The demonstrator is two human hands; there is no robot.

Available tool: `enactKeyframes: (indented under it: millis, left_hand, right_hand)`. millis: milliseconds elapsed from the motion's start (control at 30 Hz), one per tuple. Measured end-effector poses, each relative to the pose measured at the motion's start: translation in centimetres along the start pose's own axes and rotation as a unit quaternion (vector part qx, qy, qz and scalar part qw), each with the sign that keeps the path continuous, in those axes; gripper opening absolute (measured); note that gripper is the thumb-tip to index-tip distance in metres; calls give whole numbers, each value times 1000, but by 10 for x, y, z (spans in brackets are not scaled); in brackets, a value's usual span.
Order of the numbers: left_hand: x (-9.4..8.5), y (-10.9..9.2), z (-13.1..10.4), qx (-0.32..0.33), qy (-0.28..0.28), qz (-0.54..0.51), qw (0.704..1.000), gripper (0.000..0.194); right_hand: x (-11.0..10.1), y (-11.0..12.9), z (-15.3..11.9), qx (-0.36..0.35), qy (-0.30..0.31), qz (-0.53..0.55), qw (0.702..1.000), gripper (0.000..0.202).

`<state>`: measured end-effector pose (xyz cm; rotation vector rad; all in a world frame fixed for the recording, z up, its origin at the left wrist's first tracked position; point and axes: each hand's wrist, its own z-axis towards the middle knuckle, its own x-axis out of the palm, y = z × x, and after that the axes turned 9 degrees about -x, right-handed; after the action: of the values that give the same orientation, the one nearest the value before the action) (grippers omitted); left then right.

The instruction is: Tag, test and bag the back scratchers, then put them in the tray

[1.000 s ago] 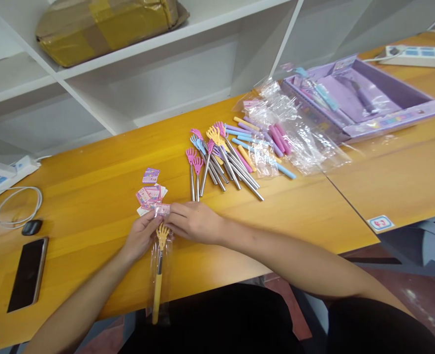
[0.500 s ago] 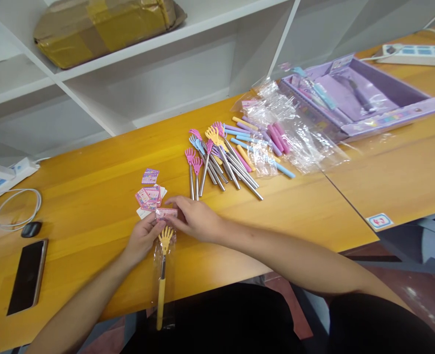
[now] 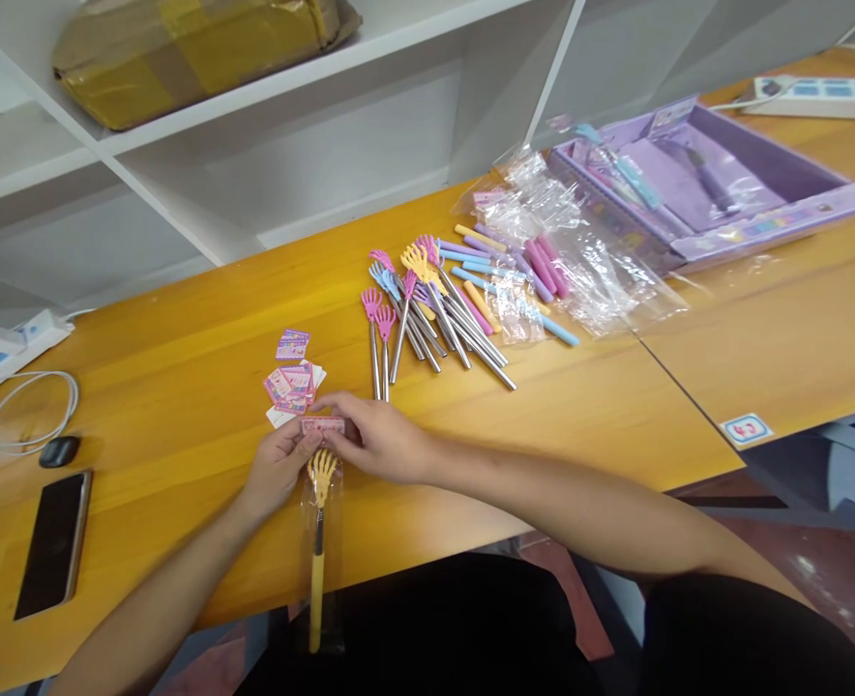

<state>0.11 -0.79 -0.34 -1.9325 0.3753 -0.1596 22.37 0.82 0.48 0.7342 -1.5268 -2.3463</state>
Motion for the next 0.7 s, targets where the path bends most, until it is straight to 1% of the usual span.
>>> enactKeyframes:
  millis: [167,400,600,700]
  left_hand:
    - [2,-4,-2,-10,-1,-5,1000,45]
    - [0,-1,-4,-7,-2,0,1000,42]
    - [0,-5,-9,-35,41,-38,998,46]
    - [-1,-3,-10,-39,46,-52,997,44]
  right_hand:
    - [0,1,0,-11,-2,0,1000,37]
    - [-7,0,3,-32,12,-7,999,41]
    - [-15,0,4,-65,40,14,997,42]
    - [-17,0,4,-73,56,25,995,45]
